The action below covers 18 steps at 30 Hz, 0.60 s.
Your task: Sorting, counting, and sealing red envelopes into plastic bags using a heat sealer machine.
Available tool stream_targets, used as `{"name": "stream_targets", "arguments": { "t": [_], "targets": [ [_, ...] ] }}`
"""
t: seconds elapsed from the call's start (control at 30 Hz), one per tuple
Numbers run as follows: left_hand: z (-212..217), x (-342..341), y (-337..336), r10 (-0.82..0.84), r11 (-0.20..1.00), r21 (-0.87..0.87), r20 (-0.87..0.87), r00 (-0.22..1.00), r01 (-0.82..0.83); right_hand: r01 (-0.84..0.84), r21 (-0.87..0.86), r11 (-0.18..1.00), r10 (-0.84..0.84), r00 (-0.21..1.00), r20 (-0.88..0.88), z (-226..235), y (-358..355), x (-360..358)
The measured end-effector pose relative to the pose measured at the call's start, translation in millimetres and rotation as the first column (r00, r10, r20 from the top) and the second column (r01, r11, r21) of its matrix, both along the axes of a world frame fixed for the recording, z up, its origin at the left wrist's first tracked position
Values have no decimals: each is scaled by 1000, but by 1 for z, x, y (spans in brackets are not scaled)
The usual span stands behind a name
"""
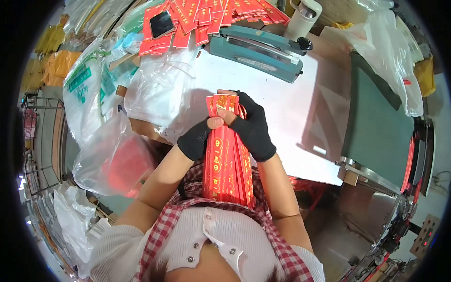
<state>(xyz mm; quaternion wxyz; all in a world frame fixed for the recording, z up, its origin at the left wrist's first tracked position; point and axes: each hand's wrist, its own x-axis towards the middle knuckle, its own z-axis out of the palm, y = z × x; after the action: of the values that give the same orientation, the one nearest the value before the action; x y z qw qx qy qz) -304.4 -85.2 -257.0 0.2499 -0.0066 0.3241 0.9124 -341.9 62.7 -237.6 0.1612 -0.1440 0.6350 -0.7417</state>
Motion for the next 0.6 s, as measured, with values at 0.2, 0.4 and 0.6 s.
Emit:
{"name": "stream_targets", "arguments": {
  "t": [0.2,0.4,0.6],
  "targets": [
    [43,5,-3,-190,982,-18,-178,965,190,-305,-147,941,273,940,-206,61,2,-20],
    [22,20,-15,56,986,-149,-156,986,-80,-435,-219,873,445,895,-4,1,-7,-25],
    [23,-2,-160,-388,-705,-178,-714,583,-687,-233,-441,867,344,920,190,-11,9,-26]
  ]
}}
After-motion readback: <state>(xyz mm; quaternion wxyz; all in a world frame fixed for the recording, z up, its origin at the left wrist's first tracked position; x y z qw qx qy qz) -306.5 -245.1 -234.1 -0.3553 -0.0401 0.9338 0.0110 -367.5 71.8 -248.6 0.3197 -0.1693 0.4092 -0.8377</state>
